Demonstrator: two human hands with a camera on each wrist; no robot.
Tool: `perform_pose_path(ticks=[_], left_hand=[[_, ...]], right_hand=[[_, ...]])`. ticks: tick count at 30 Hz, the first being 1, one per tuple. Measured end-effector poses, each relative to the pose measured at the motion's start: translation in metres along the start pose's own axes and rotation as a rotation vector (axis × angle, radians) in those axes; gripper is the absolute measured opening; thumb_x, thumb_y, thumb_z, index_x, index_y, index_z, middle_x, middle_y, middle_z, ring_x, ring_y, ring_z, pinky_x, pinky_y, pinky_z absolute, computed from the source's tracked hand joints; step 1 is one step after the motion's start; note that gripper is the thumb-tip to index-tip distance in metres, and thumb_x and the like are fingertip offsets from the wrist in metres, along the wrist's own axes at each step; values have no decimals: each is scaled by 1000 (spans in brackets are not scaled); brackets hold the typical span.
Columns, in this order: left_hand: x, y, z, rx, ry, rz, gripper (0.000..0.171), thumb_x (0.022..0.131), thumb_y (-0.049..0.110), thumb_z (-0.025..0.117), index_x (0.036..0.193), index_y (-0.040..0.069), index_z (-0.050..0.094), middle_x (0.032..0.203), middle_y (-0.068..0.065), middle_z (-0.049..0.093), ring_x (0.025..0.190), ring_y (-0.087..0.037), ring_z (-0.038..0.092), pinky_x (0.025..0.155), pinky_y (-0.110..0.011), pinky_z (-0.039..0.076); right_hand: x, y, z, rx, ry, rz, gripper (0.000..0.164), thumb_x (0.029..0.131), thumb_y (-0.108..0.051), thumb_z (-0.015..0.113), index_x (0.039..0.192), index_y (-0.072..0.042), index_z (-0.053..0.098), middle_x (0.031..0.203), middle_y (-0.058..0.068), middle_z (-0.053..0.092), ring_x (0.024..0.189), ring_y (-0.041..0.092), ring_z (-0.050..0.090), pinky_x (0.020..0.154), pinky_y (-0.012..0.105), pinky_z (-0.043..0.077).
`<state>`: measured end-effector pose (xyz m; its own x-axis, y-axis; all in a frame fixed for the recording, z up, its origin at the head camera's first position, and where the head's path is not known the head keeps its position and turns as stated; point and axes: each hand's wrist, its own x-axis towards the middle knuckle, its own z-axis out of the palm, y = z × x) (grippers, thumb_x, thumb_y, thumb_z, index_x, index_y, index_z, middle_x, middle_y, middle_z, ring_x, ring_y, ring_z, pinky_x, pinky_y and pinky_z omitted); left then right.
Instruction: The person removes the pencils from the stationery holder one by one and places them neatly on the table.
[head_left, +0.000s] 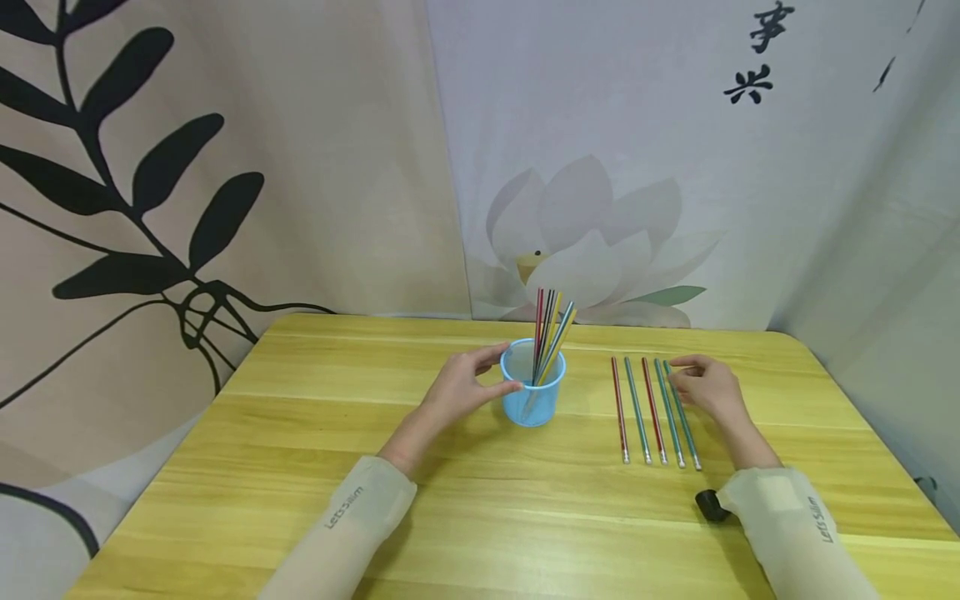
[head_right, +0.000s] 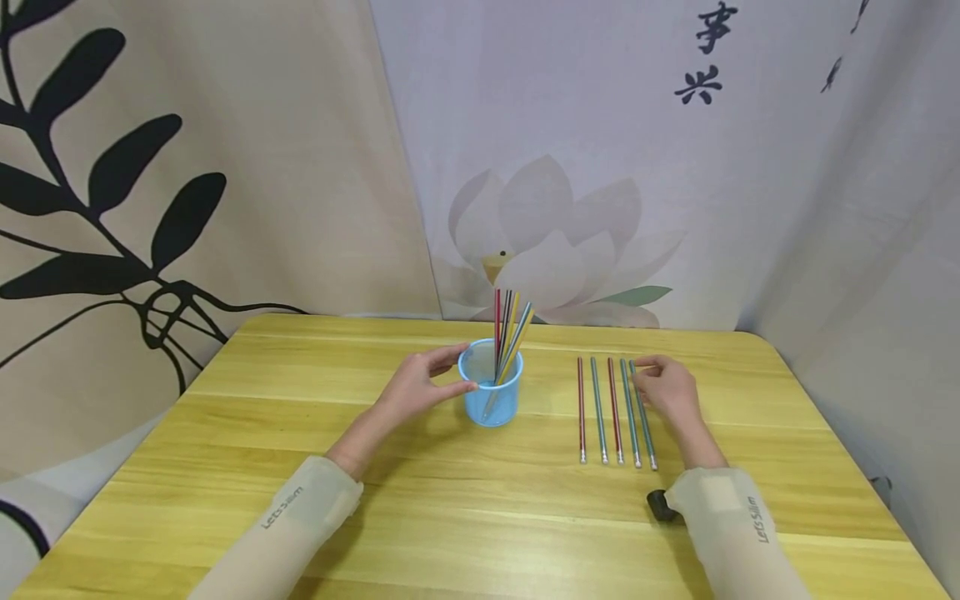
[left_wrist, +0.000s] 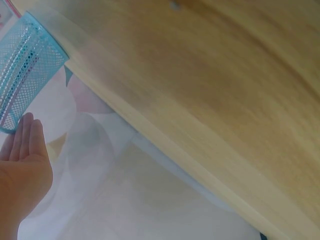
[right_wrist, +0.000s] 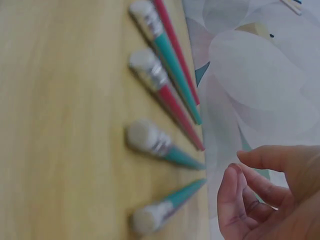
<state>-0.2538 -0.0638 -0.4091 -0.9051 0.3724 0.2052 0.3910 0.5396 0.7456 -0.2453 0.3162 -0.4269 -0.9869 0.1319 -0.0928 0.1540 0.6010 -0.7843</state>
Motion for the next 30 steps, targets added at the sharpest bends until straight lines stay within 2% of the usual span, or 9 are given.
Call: perform_pose_path(ticks=[4, 11, 19, 30], left_hand=[[0, 0, 0, 6, -2, -2, 69, 83, 36, 81, 141, 10, 56, 140, -9, 62, 126, -24, 63, 108, -33, 53], [1, 0, 0, 6, -2, -11, 68, 83, 36, 81, 141, 10, 56, 139, -9, 62, 126, -24, 63, 108, -34, 53], [1, 0, 0, 10, -5, -12, 69, 82, 36, 81, 142, 12, 55, 140, -8, 62, 126, -24, 62, 108, -34, 52], [1, 0, 0, 0, -2, -11, 69, 82, 36, 81, 142, 11, 56, 140, -9, 61, 127, -24, 62, 108, -34, 52]], right_hand=[[-1, -10, 2, 4, 14, -20, 43, 98, -17, 59, 134, 6, 55, 111, 18, 63, 79, 15, 68, 69, 24, 63], [-4, -28, 8, 9, 44, -74, 40, 98, -16, 58, 132, 5, 57, 116, 21, 62, 83, 17, 67, 69, 22, 63], [-7, -47, 16, 67, 51, -126, 39, 97, -14, 61, 130, 6, 59, 109, 17, 63, 80, 7, 66, 72, 26, 65], [-10, -67, 28, 94, 45, -178, 37, 98, -16, 60, 129, 5, 60, 113, 19, 63, 86, 13, 67, 77, 27, 65]])
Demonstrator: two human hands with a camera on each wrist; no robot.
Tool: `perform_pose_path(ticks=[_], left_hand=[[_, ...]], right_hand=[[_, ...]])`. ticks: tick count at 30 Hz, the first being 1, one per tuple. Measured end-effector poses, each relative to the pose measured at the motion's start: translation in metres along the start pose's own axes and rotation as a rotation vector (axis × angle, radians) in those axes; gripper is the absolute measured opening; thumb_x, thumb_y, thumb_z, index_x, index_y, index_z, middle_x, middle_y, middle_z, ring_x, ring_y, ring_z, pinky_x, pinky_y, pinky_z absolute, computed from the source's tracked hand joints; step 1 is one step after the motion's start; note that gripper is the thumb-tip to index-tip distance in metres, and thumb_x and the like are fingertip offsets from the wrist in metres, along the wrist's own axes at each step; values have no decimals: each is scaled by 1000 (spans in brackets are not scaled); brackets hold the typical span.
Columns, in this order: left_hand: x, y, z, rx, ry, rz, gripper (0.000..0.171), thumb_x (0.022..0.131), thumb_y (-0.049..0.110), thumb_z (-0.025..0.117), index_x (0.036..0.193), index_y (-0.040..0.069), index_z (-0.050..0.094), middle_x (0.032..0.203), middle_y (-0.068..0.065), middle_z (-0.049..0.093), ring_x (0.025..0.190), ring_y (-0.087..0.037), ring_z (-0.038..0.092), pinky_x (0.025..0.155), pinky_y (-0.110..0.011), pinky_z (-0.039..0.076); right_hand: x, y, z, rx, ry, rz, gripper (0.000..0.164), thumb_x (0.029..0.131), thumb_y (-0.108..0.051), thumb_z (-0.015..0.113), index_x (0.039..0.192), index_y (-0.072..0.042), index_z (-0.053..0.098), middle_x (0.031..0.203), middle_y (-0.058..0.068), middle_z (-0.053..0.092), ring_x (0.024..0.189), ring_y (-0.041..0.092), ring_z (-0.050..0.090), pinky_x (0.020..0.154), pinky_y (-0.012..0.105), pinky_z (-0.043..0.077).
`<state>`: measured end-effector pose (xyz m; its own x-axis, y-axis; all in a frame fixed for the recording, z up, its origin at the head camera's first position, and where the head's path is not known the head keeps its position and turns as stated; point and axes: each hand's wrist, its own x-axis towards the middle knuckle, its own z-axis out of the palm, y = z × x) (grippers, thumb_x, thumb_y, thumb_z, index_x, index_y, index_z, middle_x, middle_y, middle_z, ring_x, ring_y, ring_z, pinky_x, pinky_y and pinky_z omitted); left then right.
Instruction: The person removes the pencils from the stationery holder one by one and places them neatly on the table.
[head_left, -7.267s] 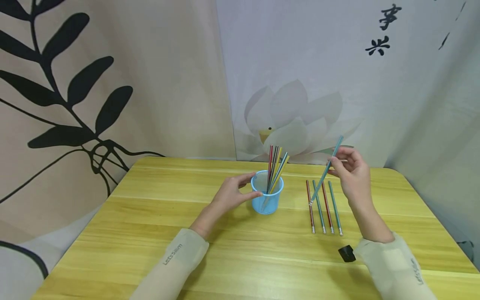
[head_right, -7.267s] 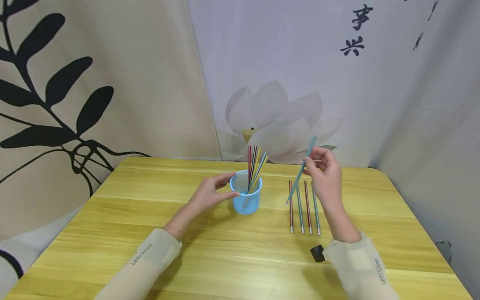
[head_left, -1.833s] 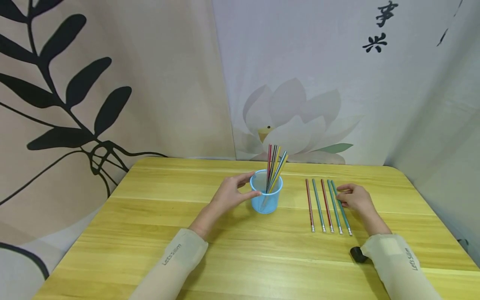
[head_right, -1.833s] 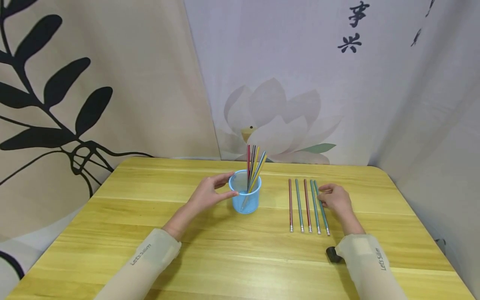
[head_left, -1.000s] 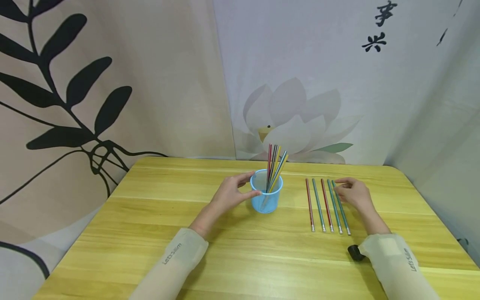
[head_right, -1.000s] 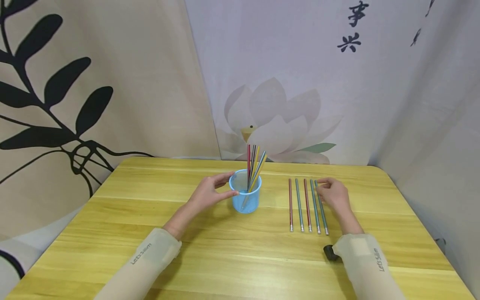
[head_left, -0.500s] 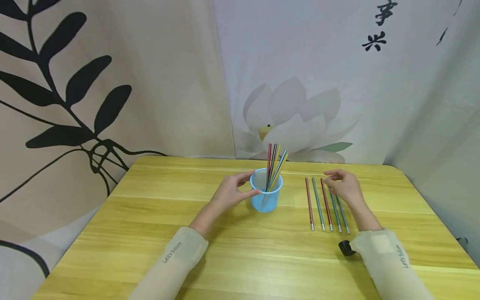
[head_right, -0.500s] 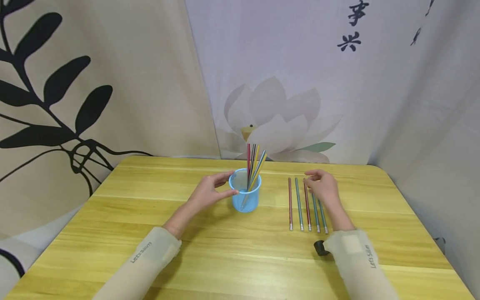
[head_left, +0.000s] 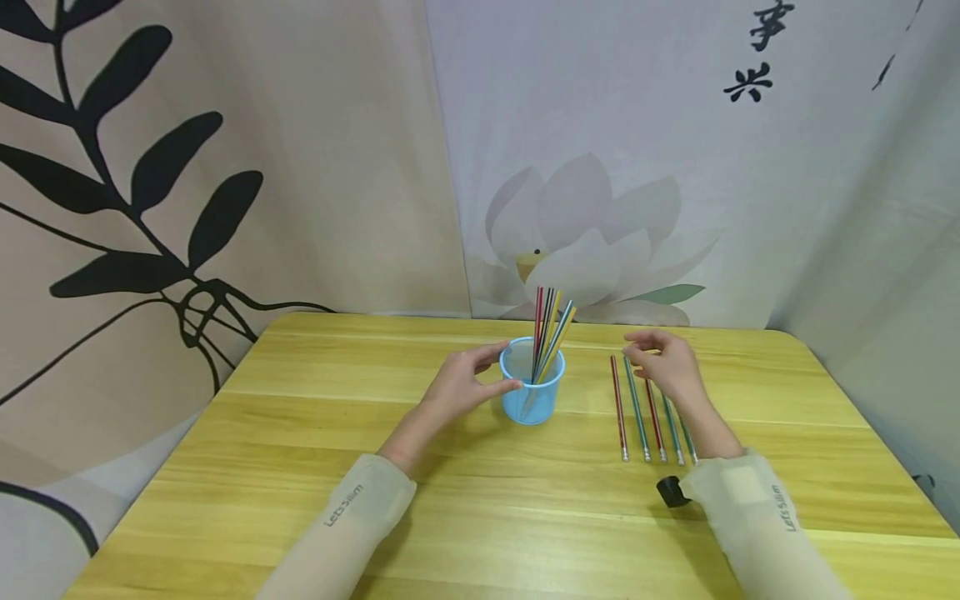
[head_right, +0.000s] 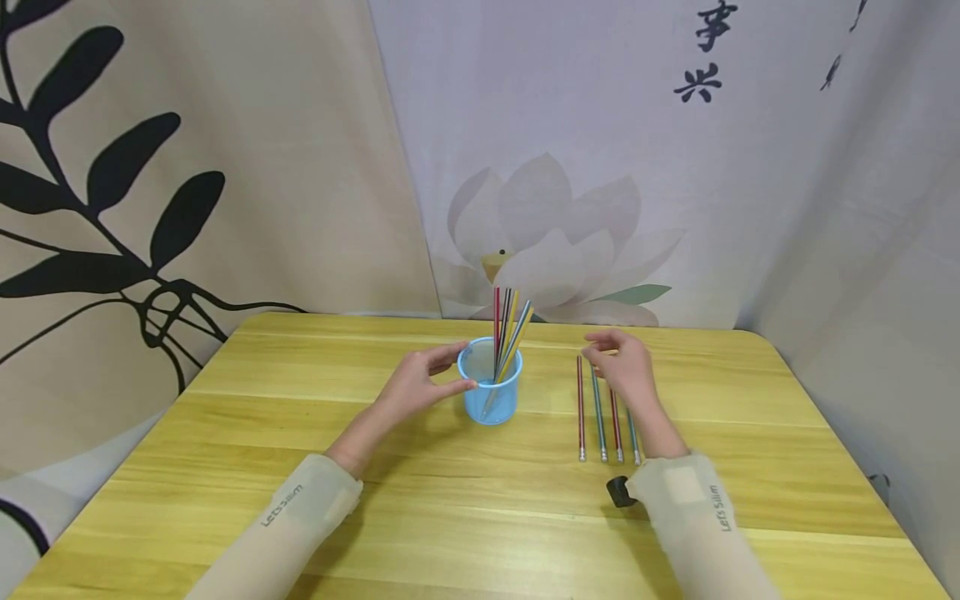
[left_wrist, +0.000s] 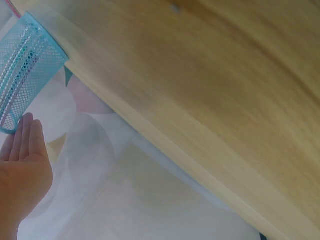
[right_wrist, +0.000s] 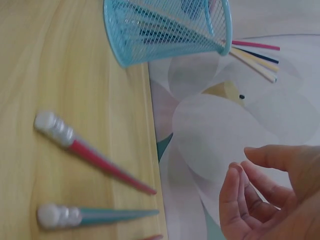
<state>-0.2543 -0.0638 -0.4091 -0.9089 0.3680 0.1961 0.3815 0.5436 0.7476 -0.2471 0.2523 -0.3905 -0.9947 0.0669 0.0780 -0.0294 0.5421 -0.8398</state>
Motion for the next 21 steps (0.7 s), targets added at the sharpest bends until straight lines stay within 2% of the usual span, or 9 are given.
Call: perform_pose_path(ticks=[3, 9, 14, 21], left_hand=[[0, 0, 0, 7, -2, 6, 70, 82, 36, 81, 142, 10, 55, 140, -9, 61, 126, -24, 62, 108, -34, 53], [0, -1, 0, 11, 0, 11, 70, 82, 36, 81, 142, 10, 55, 139, -9, 62, 126, -24, 63, 107, -33, 53], [0, -1, 0, 13, 5, 12, 69, 82, 34, 82, 142, 11, 56, 139, -9, 63, 126, -23, 63, 107, -33, 53], [0, -1, 1, 19, 4, 10, 69, 83, 35, 81, 142, 12, 55, 138, -9, 63, 125, -23, 63, 107, -34, 53]], right_hand=[[0, -5, 4, 7, 3, -12, 37, 98, -17, 61, 128, 4, 61, 113, 19, 64, 88, 14, 68, 76, 25, 65], [1, -12, 12, 53, -10, -21, 35, 98, -15, 61, 128, 4, 61, 115, 21, 64, 80, 1, 64, 76, 27, 65], [2, -17, 19, 63, -6, -37, 34, 98, -15, 61, 126, 4, 62, 113, 21, 65, 81, 3, 66, 75, 27, 65], [2, -25, 30, 118, -26, -43, 33, 99, -15, 61, 126, 4, 62, 112, 19, 65, 77, -4, 62, 72, 19, 63]])
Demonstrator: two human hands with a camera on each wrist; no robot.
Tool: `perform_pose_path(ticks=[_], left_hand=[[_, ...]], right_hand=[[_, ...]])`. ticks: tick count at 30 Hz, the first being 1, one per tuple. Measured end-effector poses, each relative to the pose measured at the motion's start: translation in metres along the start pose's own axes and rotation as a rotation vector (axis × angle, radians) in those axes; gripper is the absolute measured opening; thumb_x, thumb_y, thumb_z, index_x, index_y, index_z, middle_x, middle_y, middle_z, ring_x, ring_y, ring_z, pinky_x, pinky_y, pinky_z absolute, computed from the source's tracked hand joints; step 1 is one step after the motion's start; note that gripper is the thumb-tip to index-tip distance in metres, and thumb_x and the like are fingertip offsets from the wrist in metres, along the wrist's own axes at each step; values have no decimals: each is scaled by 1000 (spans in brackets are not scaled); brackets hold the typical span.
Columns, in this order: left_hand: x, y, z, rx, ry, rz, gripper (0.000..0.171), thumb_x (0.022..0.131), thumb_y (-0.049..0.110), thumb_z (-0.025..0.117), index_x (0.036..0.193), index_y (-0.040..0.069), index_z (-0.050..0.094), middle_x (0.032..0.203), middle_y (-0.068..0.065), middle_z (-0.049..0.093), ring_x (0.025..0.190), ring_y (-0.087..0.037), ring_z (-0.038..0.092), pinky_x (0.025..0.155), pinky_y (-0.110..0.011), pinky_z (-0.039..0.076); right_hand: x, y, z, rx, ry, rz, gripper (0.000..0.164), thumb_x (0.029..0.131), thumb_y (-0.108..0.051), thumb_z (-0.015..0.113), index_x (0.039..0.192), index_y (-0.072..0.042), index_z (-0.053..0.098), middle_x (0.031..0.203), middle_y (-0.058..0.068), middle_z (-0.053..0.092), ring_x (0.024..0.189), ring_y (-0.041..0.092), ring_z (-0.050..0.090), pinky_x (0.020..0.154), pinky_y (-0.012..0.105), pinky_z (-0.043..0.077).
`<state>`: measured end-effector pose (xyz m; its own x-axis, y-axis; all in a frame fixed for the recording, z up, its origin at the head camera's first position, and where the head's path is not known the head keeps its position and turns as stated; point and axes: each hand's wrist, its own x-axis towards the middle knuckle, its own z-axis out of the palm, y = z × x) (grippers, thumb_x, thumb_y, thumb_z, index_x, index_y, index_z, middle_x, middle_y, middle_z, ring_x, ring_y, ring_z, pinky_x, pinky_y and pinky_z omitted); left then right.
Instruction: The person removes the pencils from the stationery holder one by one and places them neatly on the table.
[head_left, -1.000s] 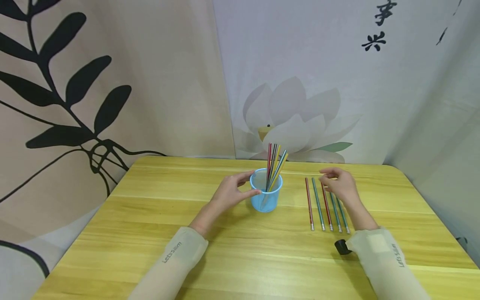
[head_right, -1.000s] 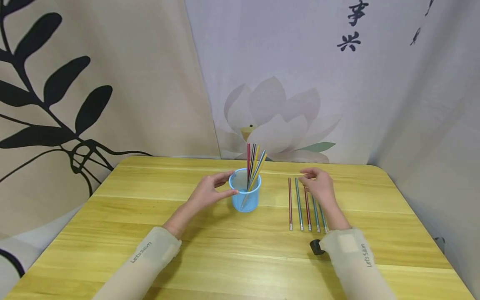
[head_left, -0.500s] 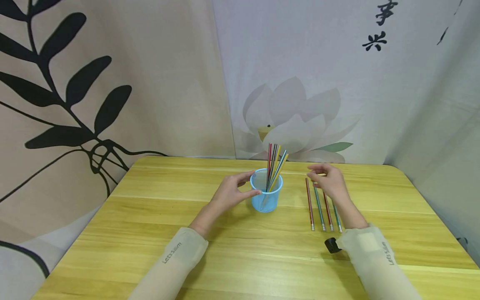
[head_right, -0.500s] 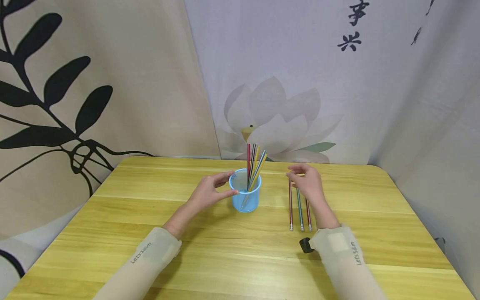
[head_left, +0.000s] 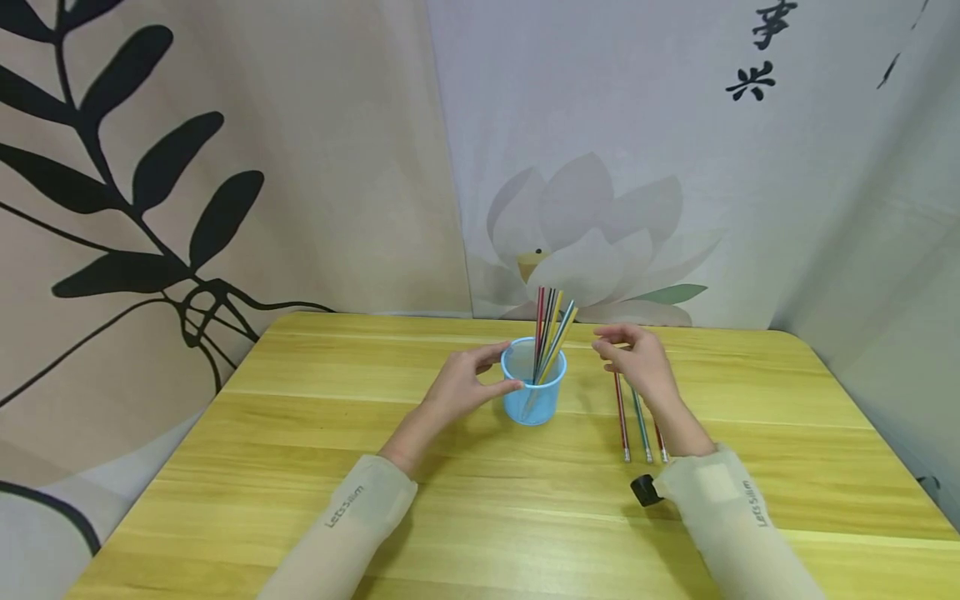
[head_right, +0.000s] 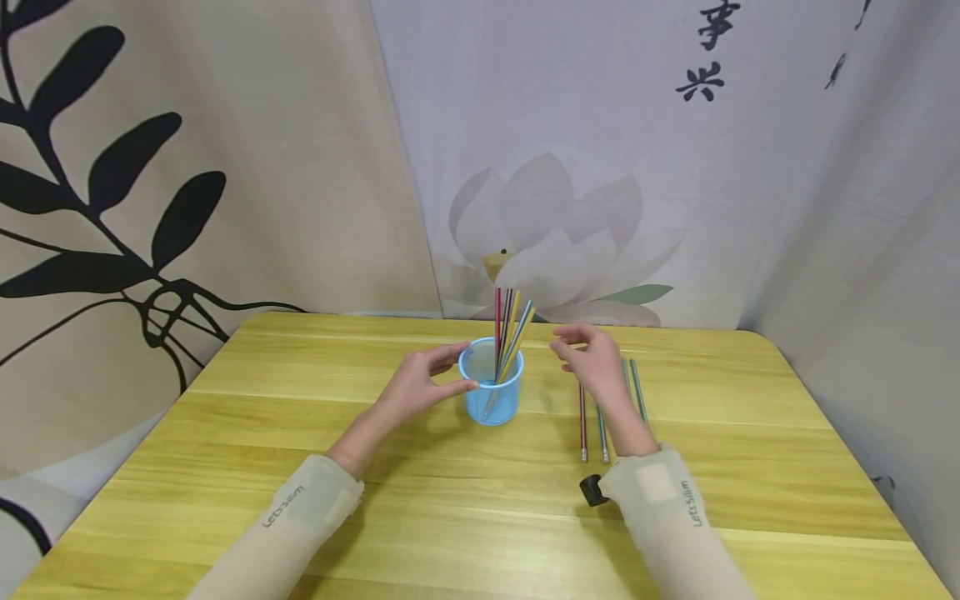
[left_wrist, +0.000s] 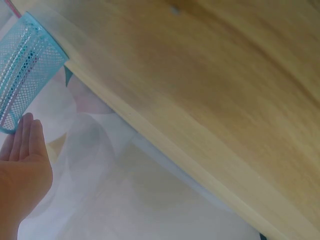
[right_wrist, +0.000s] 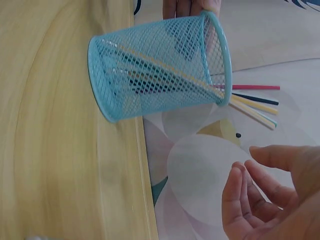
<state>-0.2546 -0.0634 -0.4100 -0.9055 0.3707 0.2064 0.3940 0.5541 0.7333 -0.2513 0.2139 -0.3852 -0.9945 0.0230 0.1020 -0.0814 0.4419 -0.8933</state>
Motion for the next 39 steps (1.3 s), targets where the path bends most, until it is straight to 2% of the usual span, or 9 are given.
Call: perform_pose_path(ticks=[5, 13, 21, 28, 34, 39], left_hand=[[-1, 0, -1, 2, 0, -1, 69, 83, 35, 81, 142, 11, 55, 138, -9, 63, 126, -24, 63, 107, -34, 53], [0, 0, -1, -14, 4, 11, 68, 82, 34, 82, 141, 10, 56, 138, -9, 63, 125, -24, 64, 107, -33, 53], [0, 0, -1, -12, 3, 20, 68, 83, 34, 82, 141, 10, 57, 138, -10, 63, 124, -25, 64, 106, -34, 54], [-1, 0, -1, -21, 4, 25, 67, 83, 33, 82, 140, 9, 57, 136, -10, 64, 123, -24, 64, 106, -34, 54], [-1, 0, -1, -17, 5, 24, 67, 83, 33, 82, 141, 9, 57, 136, -10, 64, 123, -25, 64, 106, -34, 54], [0, 1, -2, -17, 2, 16, 67, 83, 33, 82, 141, 10, 57, 137, -10, 64, 124, -24, 64, 106, -34, 54]], right_hand=[[1, -4, 9, 27, -6, -8, 33, 98, -15, 62, 125, 4, 62, 113, 20, 66, 79, -1, 64, 71, 16, 61], [2, -9, 22, 68, -21, 6, 31, 98, -17, 63, 123, 1, 64, 114, 19, 66, 81, 1, 65, 71, 18, 62], [2, -14, 33, 106, -17, 4, 33, 97, -17, 66, 122, 4, 64, 115, 22, 66, 81, 6, 66, 69, 17, 62], [5, -15, 40, 107, 0, 19, 30, 95, -16, 68, 114, 6, 65, 108, 14, 67, 80, 2, 64, 68, 18, 62], [7, -15, 43, 112, 15, 31, 27, 95, -16, 68, 111, 5, 65, 106, 12, 67, 80, 3, 64, 73, 25, 64], [6, -18, 41, 118, 17, 47, 28, 96, -18, 66, 112, 4, 65, 110, 13, 67, 82, 1, 62, 74, 18, 61]])
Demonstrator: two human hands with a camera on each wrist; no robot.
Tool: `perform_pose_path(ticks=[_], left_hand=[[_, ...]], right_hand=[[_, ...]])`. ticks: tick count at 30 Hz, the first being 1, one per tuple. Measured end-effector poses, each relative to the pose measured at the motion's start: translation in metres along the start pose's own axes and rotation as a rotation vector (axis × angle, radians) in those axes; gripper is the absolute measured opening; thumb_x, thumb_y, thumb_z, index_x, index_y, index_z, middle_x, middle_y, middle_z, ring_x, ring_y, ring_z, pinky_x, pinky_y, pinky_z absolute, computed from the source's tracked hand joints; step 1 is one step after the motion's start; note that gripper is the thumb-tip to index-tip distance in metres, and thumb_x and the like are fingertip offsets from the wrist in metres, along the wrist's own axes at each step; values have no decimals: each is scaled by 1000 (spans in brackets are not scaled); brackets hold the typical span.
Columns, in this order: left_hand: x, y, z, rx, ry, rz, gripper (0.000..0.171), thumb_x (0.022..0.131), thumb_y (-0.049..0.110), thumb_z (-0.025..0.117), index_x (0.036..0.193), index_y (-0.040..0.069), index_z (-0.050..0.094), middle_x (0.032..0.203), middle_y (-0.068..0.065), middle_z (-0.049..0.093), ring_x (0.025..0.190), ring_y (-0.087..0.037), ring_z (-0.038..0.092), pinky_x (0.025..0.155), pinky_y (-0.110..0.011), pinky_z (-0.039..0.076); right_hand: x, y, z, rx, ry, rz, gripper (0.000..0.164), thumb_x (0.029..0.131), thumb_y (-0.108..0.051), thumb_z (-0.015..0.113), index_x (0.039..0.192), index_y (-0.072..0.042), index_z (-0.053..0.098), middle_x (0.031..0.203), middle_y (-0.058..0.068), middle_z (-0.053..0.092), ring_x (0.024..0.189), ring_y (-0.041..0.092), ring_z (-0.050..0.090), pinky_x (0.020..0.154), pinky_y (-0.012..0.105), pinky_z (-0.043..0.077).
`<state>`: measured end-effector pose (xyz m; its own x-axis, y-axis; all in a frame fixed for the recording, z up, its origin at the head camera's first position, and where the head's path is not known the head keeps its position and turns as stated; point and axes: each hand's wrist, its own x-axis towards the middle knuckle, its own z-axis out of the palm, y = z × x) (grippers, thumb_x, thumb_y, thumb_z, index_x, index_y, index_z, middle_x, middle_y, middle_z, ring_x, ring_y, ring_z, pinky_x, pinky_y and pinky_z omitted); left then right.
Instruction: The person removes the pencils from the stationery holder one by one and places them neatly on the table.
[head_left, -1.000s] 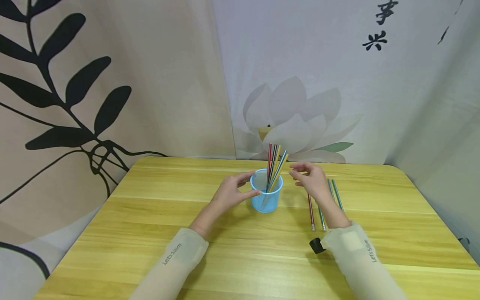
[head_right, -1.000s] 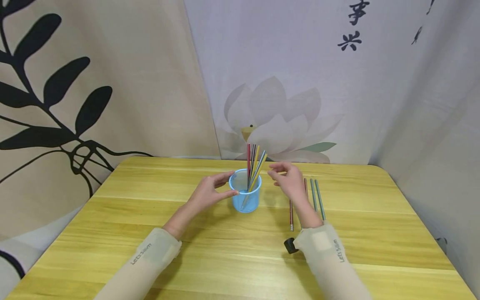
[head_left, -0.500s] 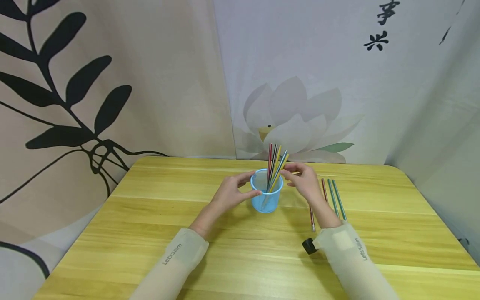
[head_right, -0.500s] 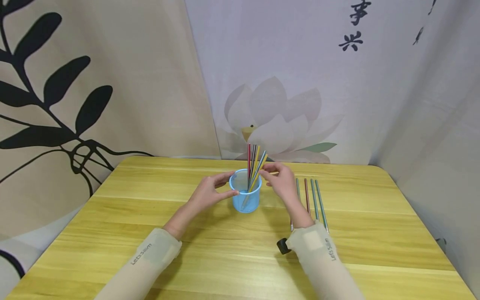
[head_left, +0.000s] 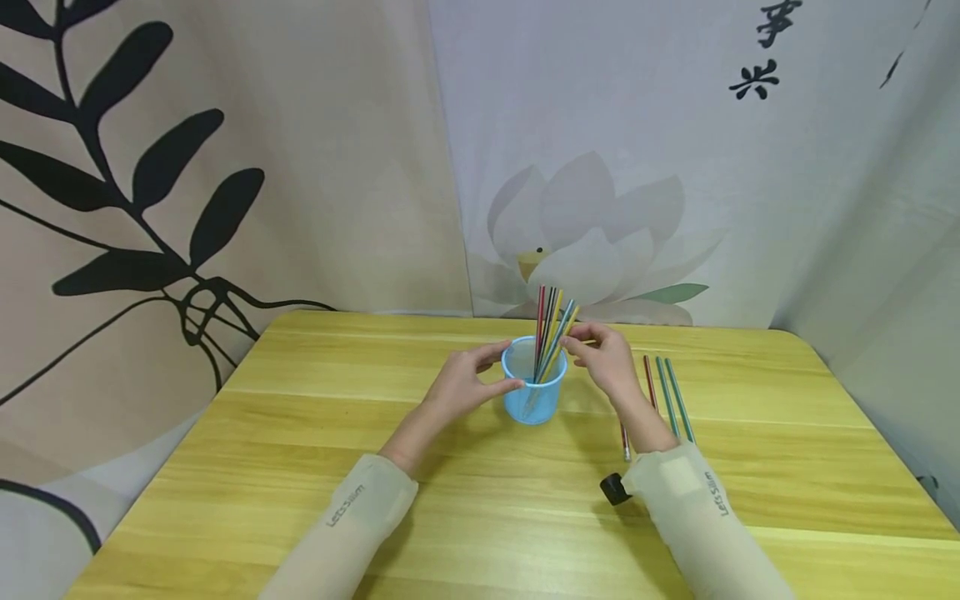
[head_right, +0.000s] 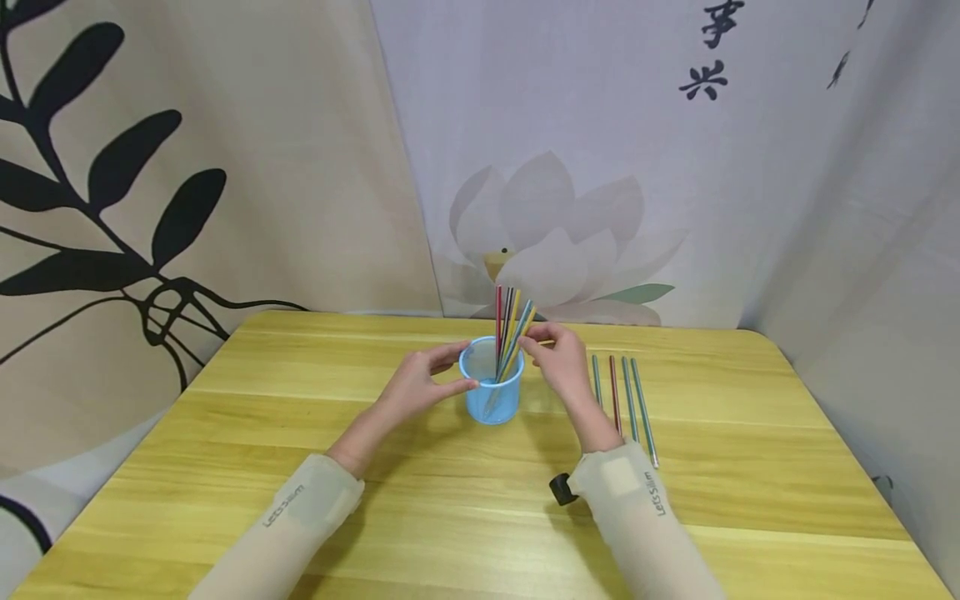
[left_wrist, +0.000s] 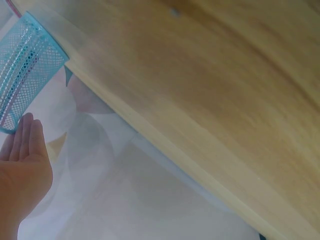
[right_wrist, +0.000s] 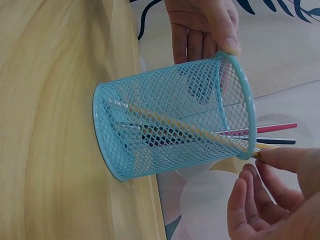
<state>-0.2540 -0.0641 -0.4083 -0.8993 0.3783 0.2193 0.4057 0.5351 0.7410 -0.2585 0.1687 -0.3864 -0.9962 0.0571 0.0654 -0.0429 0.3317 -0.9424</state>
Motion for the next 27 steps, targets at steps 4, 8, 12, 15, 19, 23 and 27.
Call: perform_pose_path(ticks=[4, 8, 12, 15, 19, 23, 27], left_hand=[[0, 0, 0, -1, -2, 0, 68, 83, 35, 81, 141, 10, 56, 138, -10, 63, 125, -25, 64, 106, -34, 54], [-1, 1, 0, 1, -4, -7, 69, 83, 35, 81, 142, 11, 55, 139, -10, 62, 126, -24, 63, 107, -34, 53], [-1, 2, -1, 5, -3, -7, 69, 83, 34, 81, 142, 11, 55, 139, -10, 62, 126, -25, 63, 107, -34, 53], [-1, 3, -1, 6, 1, -4, 68, 83, 33, 82, 141, 9, 56, 138, -11, 62, 125, -25, 63, 107, -34, 53], [-2, 3, -1, 6, 2, -7, 68, 83, 32, 82, 142, 9, 56, 138, -11, 63, 126, -25, 63, 107, -34, 53], [-2, 3, -1, 3, 1, -8, 69, 83, 32, 82, 142, 9, 56, 138, -11, 63, 126, -25, 63, 107, -33, 52], [-1, 2, -1, 4, -1, -10, 69, 83, 33, 82, 142, 9, 56, 138, -11, 63, 126, -24, 63, 107, -33, 53]], right_hand=[[-2, -4, -4, 24, 5, 5, 27, 97, -17, 65, 114, 5, 64, 107, 10, 69, 81, -2, 61, 73, 15, 59], [-4, -9, -8, 51, 8, -13, 27, 97, -16, 63, 114, 5, 62, 106, 13, 71, 79, -2, 64, 76, 18, 61], [-5, -13, -14, 80, 15, -35, 26, 99, -16, 62, 113, 6, 60, 105, 13, 73, 79, -2, 67, 77, 19, 62], [-5, -17, -18, 125, 35, -46, 26, 98, -14, 62, 113, 7, 58, 95, 3, 73, 77, -3, 67, 75, 17, 62], [-6, -22, -23, 196, 62, -60, 24, 98, -11, 62, 110, 9, 57, 84, -13, 69, 75, -2, 68, 74, 16, 62], [-8, -25, -28, 229, 72, -82, 21, 98, -9, 61, 109, 9, 56, 81, -17, 68, 75, -1, 69, 75, 16, 62], [-9, -28, -33, 229, 68, -105, 20, 99, -10, 60, 108, 7, 55, 82, -16, 67, 74, 0, 68, 76, 18, 63]])
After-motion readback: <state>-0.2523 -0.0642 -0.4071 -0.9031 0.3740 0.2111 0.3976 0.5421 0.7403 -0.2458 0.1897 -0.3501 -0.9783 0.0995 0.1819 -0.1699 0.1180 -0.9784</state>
